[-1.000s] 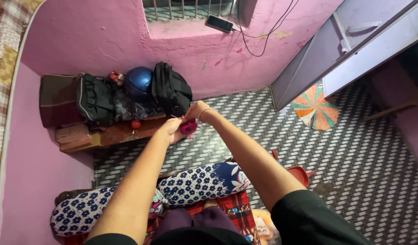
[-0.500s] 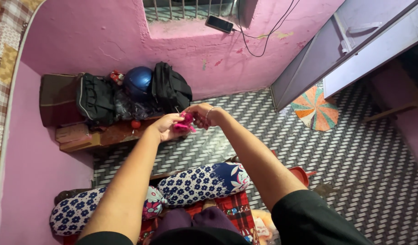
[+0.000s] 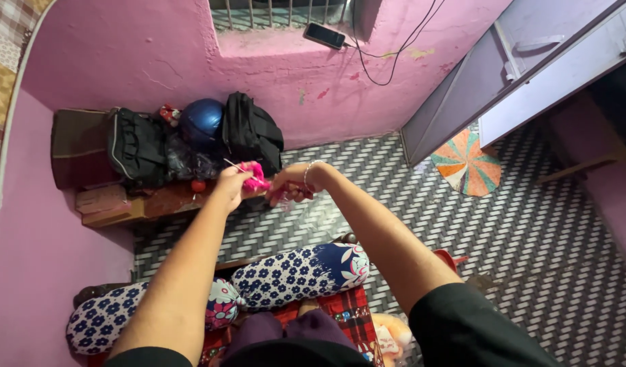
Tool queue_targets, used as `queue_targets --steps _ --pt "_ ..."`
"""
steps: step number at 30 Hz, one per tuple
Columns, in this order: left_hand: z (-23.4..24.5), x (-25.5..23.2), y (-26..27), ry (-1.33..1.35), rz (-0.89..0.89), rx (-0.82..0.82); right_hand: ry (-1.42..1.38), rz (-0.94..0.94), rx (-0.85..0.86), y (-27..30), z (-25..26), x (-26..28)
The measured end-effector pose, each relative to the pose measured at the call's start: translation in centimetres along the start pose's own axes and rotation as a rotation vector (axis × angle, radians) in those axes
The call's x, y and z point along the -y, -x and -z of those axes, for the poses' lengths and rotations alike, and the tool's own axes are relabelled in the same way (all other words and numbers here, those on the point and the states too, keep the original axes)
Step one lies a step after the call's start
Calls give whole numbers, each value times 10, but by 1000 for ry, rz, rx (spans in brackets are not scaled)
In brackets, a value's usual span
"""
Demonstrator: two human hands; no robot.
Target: Sweeping the floor and a wall ledge in a bedroom using a broom.
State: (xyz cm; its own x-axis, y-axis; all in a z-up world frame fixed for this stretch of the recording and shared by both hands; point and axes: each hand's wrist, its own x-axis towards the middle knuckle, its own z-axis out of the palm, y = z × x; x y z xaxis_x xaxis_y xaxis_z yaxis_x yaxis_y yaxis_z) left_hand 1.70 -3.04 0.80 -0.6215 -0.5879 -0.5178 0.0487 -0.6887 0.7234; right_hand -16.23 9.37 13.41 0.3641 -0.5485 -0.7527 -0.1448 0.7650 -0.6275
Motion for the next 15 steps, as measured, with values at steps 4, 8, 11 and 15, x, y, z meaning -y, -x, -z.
queue_targets --steps 4,8,11,15 --pt "38 55 -52 -445 -87 168 212 58 -191 7 -4 16" --pt "-2 26 5 -263 179 307 239 177 -414 -19 20 6" --pt "-25 3 33 -195 261 260 178 199 -507 -28 23 -1" --pt "-26 -10 29 -51 202 295 20 142 -343 -55 48 -33"
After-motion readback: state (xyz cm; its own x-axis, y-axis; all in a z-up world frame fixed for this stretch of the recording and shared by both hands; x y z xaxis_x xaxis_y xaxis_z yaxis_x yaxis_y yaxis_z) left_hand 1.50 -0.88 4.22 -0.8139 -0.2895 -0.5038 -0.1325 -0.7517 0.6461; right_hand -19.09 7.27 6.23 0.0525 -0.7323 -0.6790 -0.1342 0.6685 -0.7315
